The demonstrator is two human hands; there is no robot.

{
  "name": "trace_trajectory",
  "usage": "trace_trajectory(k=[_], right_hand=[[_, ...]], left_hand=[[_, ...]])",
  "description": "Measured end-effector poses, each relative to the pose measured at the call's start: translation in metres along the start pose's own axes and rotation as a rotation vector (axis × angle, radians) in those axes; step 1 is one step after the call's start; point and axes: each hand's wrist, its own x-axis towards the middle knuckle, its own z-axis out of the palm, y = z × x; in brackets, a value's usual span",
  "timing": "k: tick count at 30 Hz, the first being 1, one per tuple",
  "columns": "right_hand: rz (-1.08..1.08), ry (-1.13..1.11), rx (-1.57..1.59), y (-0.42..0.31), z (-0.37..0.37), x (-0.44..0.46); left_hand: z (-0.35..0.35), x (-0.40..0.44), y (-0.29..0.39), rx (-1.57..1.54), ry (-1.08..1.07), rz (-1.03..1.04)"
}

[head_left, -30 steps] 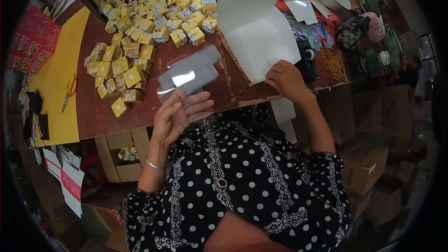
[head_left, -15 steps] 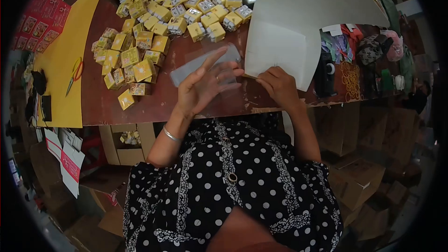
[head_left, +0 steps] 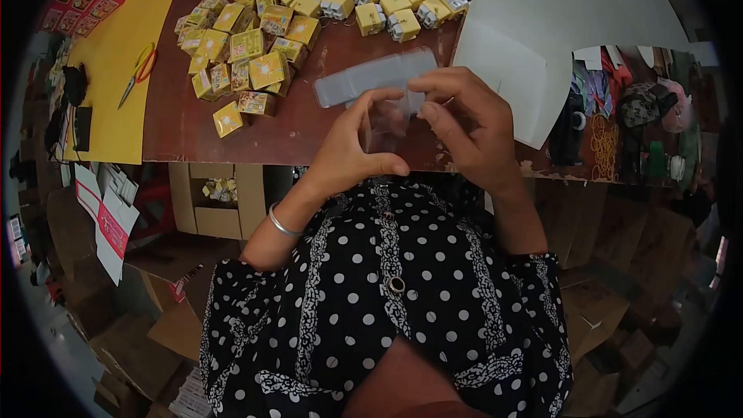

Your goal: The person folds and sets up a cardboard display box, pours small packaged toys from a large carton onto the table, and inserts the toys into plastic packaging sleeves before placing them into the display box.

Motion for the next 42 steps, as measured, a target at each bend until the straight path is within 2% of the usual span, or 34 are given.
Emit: trace_trajectory(k=[4, 6, 7, 9, 10, 12, 13, 15, 16, 18, 21, 25, 27, 28, 30, 31, 33, 34, 36, 37, 39, 40, 42], right_hand=[[-0.077, -0.081, -0.091, -0.012, 0.011, 0.002], [-0.068, 0.084, -0.137, -0.014, 0.018, 0.002], [-0.073, 0.074, -0.132, -0.017, 0.022, 0.005], [0.094, 0.12, -0.246, -0.023, 0.03, 0.011], [0.091, 0.116, -0.247, -0.016, 0.03, 0.013], [0.394, -0.058, -0.048, 0.009, 0.024, 0.018], [0.394, -0.064, -0.051, 0.011, 0.022, 0.02], [0.518, -0.241, 0.057, 0.013, 0.023, 0.024], [0.517, -0.252, 0.057, 0.012, 0.026, 0.025], [0.569, -0.129, 0.302, 0.007, 0.034, 0.019], [0.657, -0.064, 0.446, 0.027, 0.046, 0.008], [0.631, -0.17, 0.395, 0.043, 0.047, 0.013], [0.574, -0.252, 0.255, 0.041, 0.045, 0.017], [0.57, -0.262, 0.253, 0.038, 0.042, 0.02], [0.549, -0.35, 0.213, 0.031, 0.037, 0.025], [0.55, -0.359, 0.213, 0.027, 0.039, 0.026], [0.363, -0.477, 0.139, 0.018, 0.048, 0.031], [0.36, -0.483, 0.139, 0.013, 0.051, 0.035], [0.268, -0.619, 0.05, 0.006, 0.058, 0.045], [0.265, -0.625, 0.049, 0.007, 0.062, 0.049], [0.071, -0.638, 0.019, 0.009, 0.069, 0.056], [0.073, -0.643, 0.017, 0.007, 0.072, 0.06], [0.068, -0.676, 0.036, 0.003, 0.079, 0.067]], left_hand=[[-0.004, -0.012, 0.005, 0.193, 0.177, 0.061], [-0.007, -0.017, 0.011, 0.551, 0.305, 0.166], [-0.008, -0.019, 0.013, 0.553, 0.318, 0.164], [-0.009, -0.021, 0.016, 0.701, 0.382, 0.232], [-0.009, -0.021, 0.014, 0.7, 0.388, 0.232], [-0.008, -0.022, 0.006, 0.815, 0.474, 0.384], [-0.008, -0.022, 0.004, 0.811, 0.48, 0.382], [-0.009, -0.024, 0.003, 0.881, 0.533, 0.412], [-0.012, -0.024, 0.003, 0.881, 0.542, 0.406], [-0.017, -0.027, 0.003, 0.918, 0.598, 0.425], [-0.021, -0.031, -0.001, 0.953, 0.605, 0.428], [-0.011, -0.043, 0.001, 1.019, 0.517, 0.341], [-0.01, -0.048, 0.014, 0.89, 0.367, 0.193], [-0.016, -0.051, 0.022, 0.891, 0.378, 0.191], [-0.032, -0.067, 0.035, 0.562, 0.109, -0.01], [-0.038, -0.07, 0.029, 0.56, 0.117, -0.014], [-0.053, -0.07, 0.012, 0.277, -0.023, 0.049], [-0.062, -0.07, 0.012, 0.278, -0.016, 0.05], [-0.076, -0.069, 0.014, -0.087, -0.277, -0.189], [-0.078, -0.071, 0.009, -0.088, -0.271, -0.186], [-0.079, -0.074, -0.008, -0.361, -0.366, -0.037], [-0.081, -0.075, -0.015, -0.366, -0.363, -0.035], [-0.084, -0.079, -0.023, -0.648, -0.453, -0.102]])
